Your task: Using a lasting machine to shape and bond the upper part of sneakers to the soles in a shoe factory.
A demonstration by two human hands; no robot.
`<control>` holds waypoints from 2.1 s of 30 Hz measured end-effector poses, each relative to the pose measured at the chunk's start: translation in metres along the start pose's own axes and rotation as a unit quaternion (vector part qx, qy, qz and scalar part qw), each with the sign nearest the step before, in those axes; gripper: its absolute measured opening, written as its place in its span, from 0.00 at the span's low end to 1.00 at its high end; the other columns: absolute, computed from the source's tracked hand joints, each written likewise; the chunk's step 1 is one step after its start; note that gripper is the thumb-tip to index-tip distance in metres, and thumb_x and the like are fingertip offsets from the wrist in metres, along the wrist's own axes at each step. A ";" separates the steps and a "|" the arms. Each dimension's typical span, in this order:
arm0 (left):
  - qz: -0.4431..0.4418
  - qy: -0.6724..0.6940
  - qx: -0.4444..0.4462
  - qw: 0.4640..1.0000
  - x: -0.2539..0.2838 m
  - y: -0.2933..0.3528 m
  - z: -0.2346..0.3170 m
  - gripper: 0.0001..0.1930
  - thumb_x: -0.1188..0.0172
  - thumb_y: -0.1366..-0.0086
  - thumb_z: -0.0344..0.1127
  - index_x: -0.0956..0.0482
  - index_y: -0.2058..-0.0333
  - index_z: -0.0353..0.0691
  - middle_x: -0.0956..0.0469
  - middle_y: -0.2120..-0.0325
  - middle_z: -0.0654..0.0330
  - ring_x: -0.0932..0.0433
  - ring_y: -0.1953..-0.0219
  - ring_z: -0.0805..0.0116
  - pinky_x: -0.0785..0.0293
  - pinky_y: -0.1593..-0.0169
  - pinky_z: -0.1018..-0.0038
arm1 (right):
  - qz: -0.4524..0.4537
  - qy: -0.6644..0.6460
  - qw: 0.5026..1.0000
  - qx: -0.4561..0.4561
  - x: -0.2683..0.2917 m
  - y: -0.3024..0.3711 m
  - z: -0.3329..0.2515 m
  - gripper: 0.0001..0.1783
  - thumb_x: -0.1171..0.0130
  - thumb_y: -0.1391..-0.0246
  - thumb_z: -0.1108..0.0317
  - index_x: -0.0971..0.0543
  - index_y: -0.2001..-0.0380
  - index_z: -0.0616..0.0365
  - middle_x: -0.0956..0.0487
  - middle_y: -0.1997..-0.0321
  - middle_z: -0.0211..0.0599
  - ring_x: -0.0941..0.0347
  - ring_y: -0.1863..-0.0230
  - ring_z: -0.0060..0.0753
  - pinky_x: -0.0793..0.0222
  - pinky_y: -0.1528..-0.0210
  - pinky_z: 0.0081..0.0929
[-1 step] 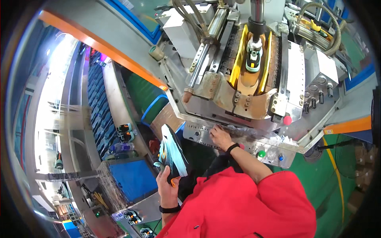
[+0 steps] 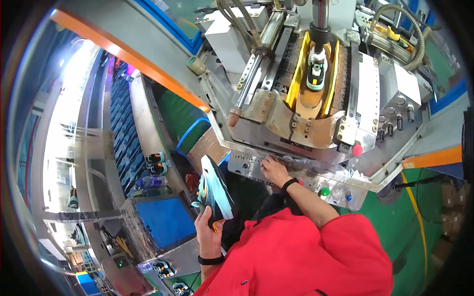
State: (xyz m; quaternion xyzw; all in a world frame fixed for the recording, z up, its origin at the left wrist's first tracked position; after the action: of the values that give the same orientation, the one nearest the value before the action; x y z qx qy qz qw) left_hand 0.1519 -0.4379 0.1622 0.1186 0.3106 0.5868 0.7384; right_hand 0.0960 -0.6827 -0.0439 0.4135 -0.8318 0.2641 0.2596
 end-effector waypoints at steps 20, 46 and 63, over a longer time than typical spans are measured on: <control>0.300 0.277 -0.023 0.913 0.257 0.131 -0.104 0.12 0.36 0.40 0.29 0.21 0.60 0.29 0.19 0.68 0.55 0.19 0.74 0.62 0.20 0.73 0.65 | -0.139 -0.085 0.985 0.065 -0.031 -0.081 -0.014 0.08 0.45 0.52 0.74 0.24 0.67 0.65 0.27 0.72 0.36 0.32 0.70 0.28 0.34 0.63 0.27; 0.742 0.133 -0.110 0.647 0.960 0.161 -0.075 0.29 0.32 0.54 0.38 0.26 0.54 0.29 0.21 0.58 0.42 0.20 0.55 0.50 0.24 0.53 0.63 | -0.049 0.228 0.720 0.654 -0.418 -0.130 -1.062 0.41 0.38 0.52 0.60 0.40 0.36 0.60 0.25 0.48 0.62 0.29 0.47 0.63 0.33 0.46 0.47; 0.068 0.232 -0.266 0.933 0.543 0.126 0.030 0.24 0.39 0.37 0.28 0.32 0.43 0.33 0.27 0.46 0.51 0.28 0.44 0.60 0.29 0.42 0.64 | -0.056 0.062 0.715 0.695 -0.315 -0.005 -1.041 0.47 0.30 0.65 0.61 0.37 0.38 0.57 0.19 0.68 0.54 0.20 0.66 0.54 0.25 0.62 0.43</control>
State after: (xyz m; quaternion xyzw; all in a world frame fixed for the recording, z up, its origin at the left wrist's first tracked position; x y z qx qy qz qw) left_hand 0.1344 0.1142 0.0796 -0.2005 0.2965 0.7080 0.6087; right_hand 0.4871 0.1694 0.5083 0.5056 -0.3717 0.7778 -0.0352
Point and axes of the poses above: each hand's wrist, its own y-axis away from the middle knuckle, its own x-axis out of the back of the hand, z = x × y, the point moved 6 cm from there along -y, towards the middle knuckle
